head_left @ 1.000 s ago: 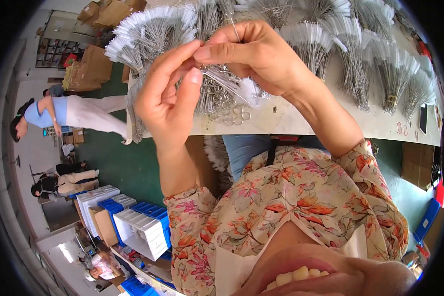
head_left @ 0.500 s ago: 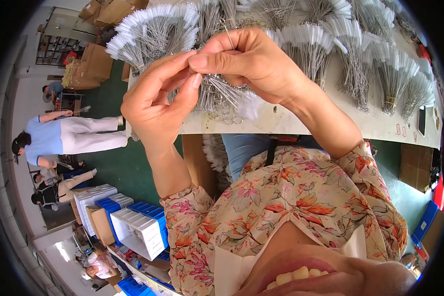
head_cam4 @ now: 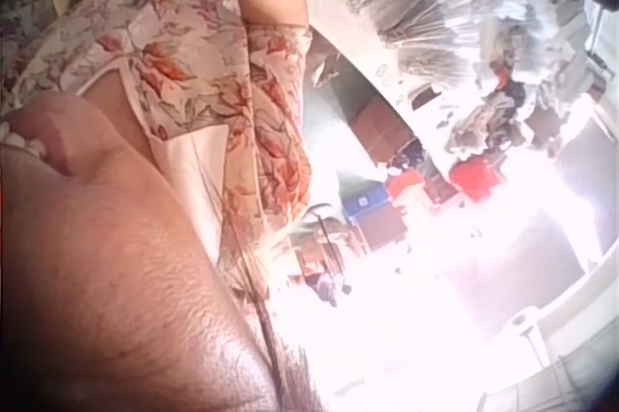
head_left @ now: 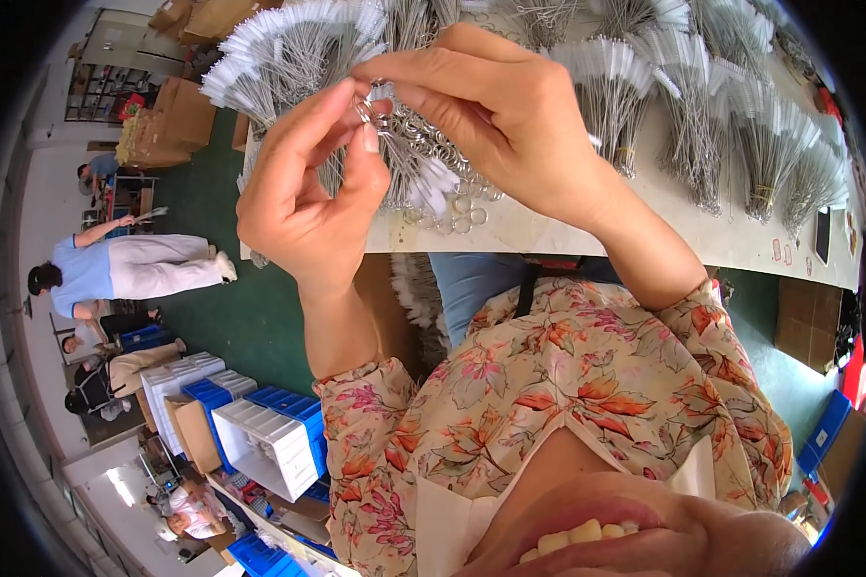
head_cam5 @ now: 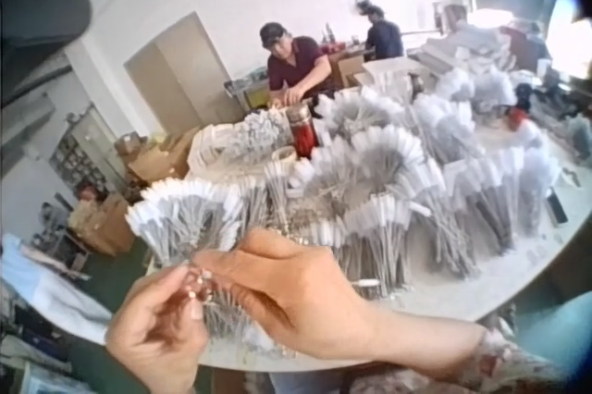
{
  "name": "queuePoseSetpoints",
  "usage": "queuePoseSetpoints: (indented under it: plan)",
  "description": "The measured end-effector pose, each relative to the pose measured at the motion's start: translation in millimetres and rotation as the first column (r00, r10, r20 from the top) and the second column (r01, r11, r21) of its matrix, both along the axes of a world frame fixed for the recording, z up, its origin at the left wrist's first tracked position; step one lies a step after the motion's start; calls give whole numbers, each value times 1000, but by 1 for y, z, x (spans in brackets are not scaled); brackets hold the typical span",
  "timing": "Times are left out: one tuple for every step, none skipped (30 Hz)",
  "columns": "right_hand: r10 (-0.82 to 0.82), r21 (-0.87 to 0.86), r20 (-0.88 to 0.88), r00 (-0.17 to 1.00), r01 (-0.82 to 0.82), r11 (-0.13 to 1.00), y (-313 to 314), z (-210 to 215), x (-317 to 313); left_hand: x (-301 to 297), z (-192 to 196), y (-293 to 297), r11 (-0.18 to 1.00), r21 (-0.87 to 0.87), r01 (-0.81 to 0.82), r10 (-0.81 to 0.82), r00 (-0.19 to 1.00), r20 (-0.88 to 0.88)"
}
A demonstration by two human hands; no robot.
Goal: Assembling small white wire brushes onto metal rings and placing them in a box.
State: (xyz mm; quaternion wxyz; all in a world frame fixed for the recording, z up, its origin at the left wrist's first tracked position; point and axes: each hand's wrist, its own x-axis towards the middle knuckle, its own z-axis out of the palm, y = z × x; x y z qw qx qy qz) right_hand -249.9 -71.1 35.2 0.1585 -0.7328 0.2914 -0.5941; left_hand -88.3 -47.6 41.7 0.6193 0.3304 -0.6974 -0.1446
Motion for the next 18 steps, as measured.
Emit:
queuePoseSetpoints:
  plan:
    - [-10,-55,35,999,12,998,0,0,1,0,0,-1,999,-31,-35,36,999,26]
    - [-13,-54,36,999,15,998,-2,0,2,0,1,-2,999,-29,-32,33,999,27]
    - [-23,-148,60,998,32,988,-5,-2,3,0,1,-3,998,-40,-43,44,998,35]
    - [-31,-241,84,996,50,969,-8,-3,4,0,1,-3,997,-51,-53,56,998,43]
    - [-31,-239,85,996,51,970,-9,-5,5,0,1,-2,997,-50,-53,55,997,44]
    - [-50,-262,72,996,67,963,-10,-7,5,-1,2,-3,997,-36,-63,65,996,53]
    - [-70,-284,59,996,84,955,-11,-9,6,-2,2,-3,997,-23,-73,75,995,62]
    - [-70,-282,59,996,84,956,-11,-10,5,-2,3,-3,997,-21,-73,74,995,62]
    - [-115,-322,40,993,121,939,-11,-11,5,-2,3,-2,997,7,-80,79,994,69]
    - [-159,-361,23,987,156,919,-11,-12,5,-2,3,-1,996,35,-87,85,993,76]
    - [-156,-359,22,987,154,920,-10,-13,5,-2,3,0,995,37,-90,87,993,77]
    - [-163,-379,5,987,153,913,-9,-13,3,-4,3,0,997,35,-62,61,997,46]
    - [-170,-398,-12,985,152,905,-8,-13,2,-5,2,-1,999,33,-35,34,999,15]
    - [-174,-396,-14,985,154,905,-8,-14,0,-8,4,0,999,35,-31,31,999,14]
    - [-136,-385,3,991,126,914,-9,-15,0,-11,6,3,998,67,-22,23,999,-25]
    - [-98,-375,20,995,98,922,-9,-15,-1,-13,6,5,995,98,-11,17,998,-65]
    - [-99,-373,18,995,98,923,-10,-16,-1,-9,6,1,995,101,-10,17,998,-66]
    - [-75,-340,27,997,80,937,-10,-16,-1,0,9,-4,999,2,-39,39,991,127]
